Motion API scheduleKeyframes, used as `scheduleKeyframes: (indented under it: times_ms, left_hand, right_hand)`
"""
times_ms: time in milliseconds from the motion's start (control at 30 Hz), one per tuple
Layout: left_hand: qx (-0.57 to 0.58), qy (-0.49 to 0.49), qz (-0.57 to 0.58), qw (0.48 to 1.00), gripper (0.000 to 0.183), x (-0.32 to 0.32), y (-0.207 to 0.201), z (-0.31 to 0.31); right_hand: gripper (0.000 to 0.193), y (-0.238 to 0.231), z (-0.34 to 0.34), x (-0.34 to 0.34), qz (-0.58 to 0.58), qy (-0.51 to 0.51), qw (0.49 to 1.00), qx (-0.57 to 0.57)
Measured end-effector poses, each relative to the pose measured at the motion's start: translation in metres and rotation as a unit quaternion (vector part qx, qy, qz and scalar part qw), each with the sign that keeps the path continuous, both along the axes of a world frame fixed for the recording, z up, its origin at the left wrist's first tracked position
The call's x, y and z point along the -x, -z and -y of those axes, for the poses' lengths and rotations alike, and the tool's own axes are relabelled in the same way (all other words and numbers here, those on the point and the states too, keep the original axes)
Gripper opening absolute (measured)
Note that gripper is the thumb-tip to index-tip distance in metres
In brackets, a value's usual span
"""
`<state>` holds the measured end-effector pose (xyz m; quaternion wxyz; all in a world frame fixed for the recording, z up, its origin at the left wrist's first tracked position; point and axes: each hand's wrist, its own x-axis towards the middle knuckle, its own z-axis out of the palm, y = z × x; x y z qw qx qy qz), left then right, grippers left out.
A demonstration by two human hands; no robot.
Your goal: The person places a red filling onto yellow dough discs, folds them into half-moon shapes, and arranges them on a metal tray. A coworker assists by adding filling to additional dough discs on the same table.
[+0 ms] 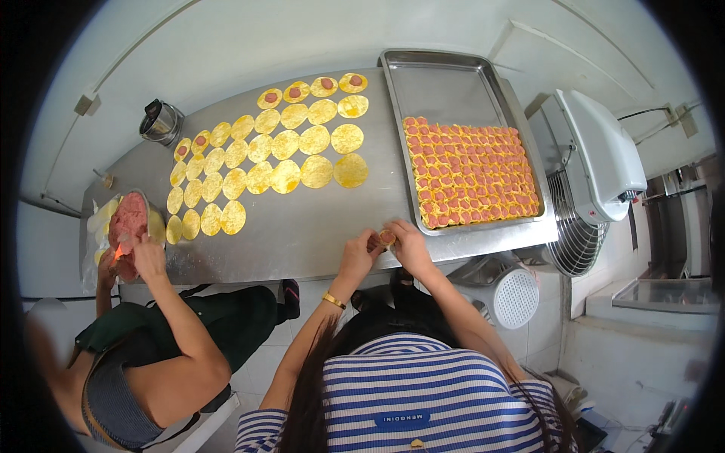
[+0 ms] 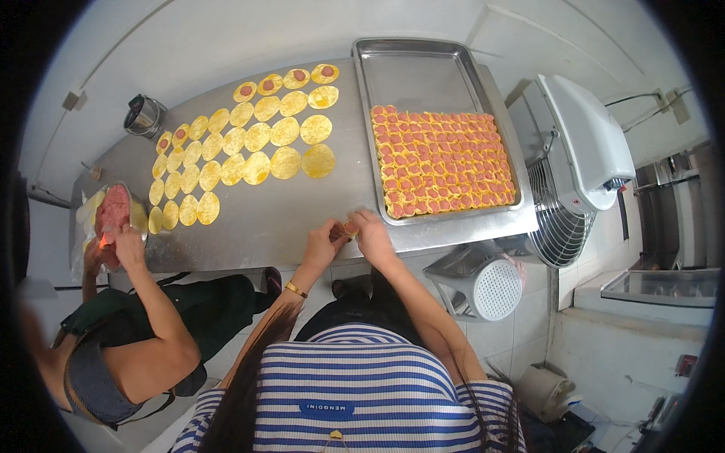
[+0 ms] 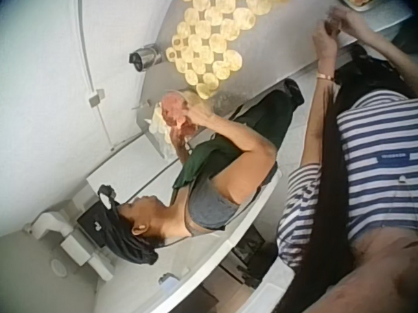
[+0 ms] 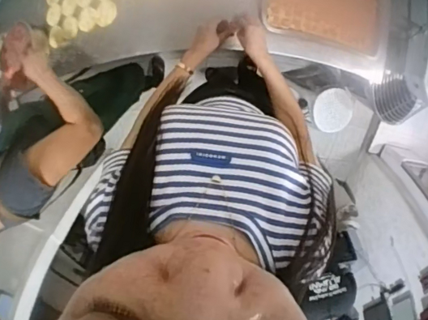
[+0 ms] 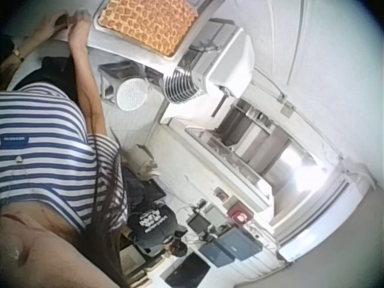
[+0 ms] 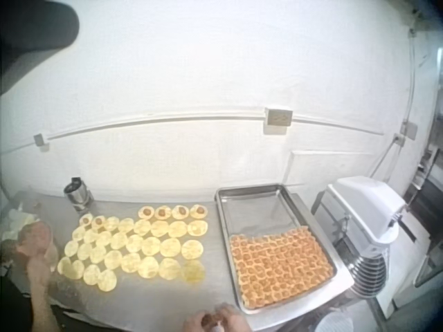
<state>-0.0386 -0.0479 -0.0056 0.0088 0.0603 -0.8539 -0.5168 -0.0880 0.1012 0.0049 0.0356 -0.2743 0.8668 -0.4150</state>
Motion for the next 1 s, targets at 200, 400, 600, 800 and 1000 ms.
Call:
scheduleKeyframes:
  times_ms: [200,400,600,800,1000]
  left_hand:
    - [0.015,-0.015,-0.072,0.997,0.028,0.002,0.004,-0.003]
    - [-0.005,-0.014,-0.087,0.996,0.028,0.000,0.013,-0.002]
    - [0.018,-0.040,-0.034,0.998,0.026,-0.007,0.023,0.014]
    - [0.052,-0.154,-0.088,0.983,0.015,-0.015,0.020,0.024]
    - [0.160,-0.199,-0.110,0.960,0.009,-0.009,0.014,0.012]
  right_hand:
    - [0.040,0.001,0.001,-0.002,0.026,0.048,0.998,-0.011]
    - [0.042,-0.003,-0.001,0.001,-0.002,-0.006,0.999,-0.054]
    - [0.035,-0.010,-0.001,0.006,-0.049,-0.113,0.989,-0.080]
    - [0.031,-0.035,-0.016,0.056,0.100,-0.116,0.985,0.076]
    - [0.033,-0.063,-0.059,0.220,0.054,0.048,0.993,0.088]
